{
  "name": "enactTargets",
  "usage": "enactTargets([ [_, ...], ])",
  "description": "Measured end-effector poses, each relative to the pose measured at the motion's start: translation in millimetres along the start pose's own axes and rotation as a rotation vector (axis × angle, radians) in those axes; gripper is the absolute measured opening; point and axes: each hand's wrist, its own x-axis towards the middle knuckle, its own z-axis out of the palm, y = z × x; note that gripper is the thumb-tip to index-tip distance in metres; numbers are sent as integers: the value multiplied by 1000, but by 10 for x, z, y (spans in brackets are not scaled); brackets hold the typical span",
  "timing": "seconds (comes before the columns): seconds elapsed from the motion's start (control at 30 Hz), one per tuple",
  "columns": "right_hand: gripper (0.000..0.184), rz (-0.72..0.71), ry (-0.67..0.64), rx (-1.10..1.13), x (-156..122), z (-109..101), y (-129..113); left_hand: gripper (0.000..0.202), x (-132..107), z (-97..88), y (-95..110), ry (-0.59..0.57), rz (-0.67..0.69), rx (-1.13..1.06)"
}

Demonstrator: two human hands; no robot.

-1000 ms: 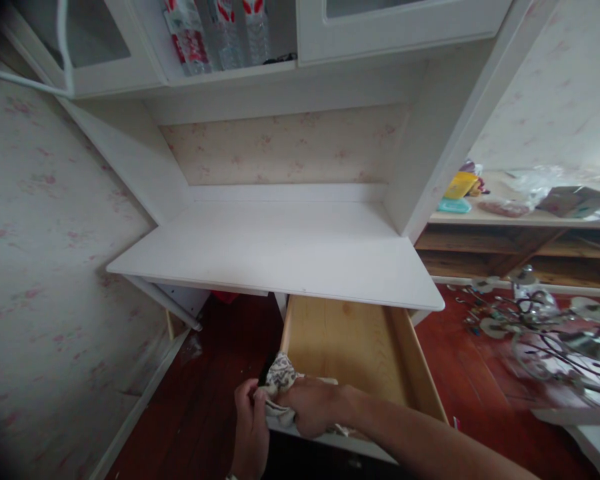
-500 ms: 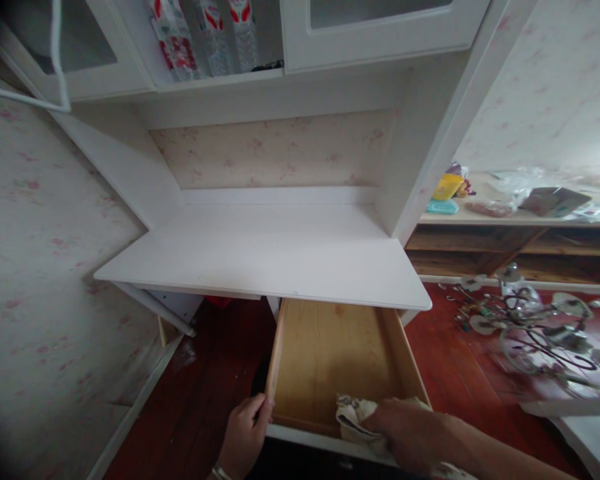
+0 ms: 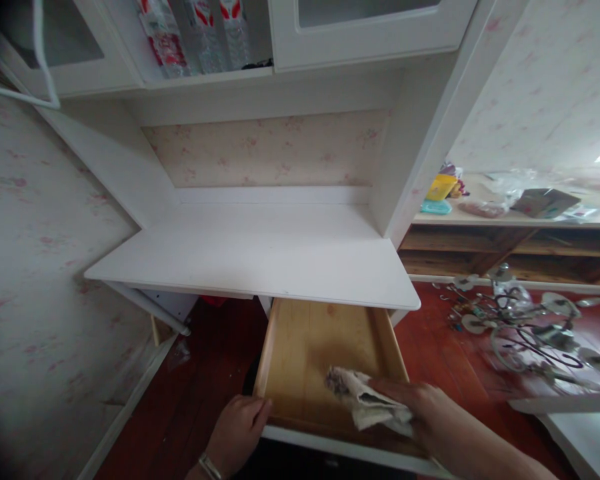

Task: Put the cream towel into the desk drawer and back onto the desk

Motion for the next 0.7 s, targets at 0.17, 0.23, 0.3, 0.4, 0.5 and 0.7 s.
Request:
enactTargets([
  [0.17,72,-158,184,-185,-253,-89,47,46,2,80,-24,32,-36,20],
  [0.23,72,-135,148,-210,-282,81,129,47,9,70,-23,25,-32,13],
  [0.3,78,-74,48,-184,-244,319,252,46,14,45,-10,24,-31,7],
  [0.4,78,9,-67,-131,-118,636,453,45,11,1,19,25,-33,-1],
  [0.5,70,48,-6,-170,7,772,559,46,16,-29,43,0,-27,-4],
  [0.7,72,-6,53,-259,238,770,467,48,61,-50,64,-33,-60,33],
])
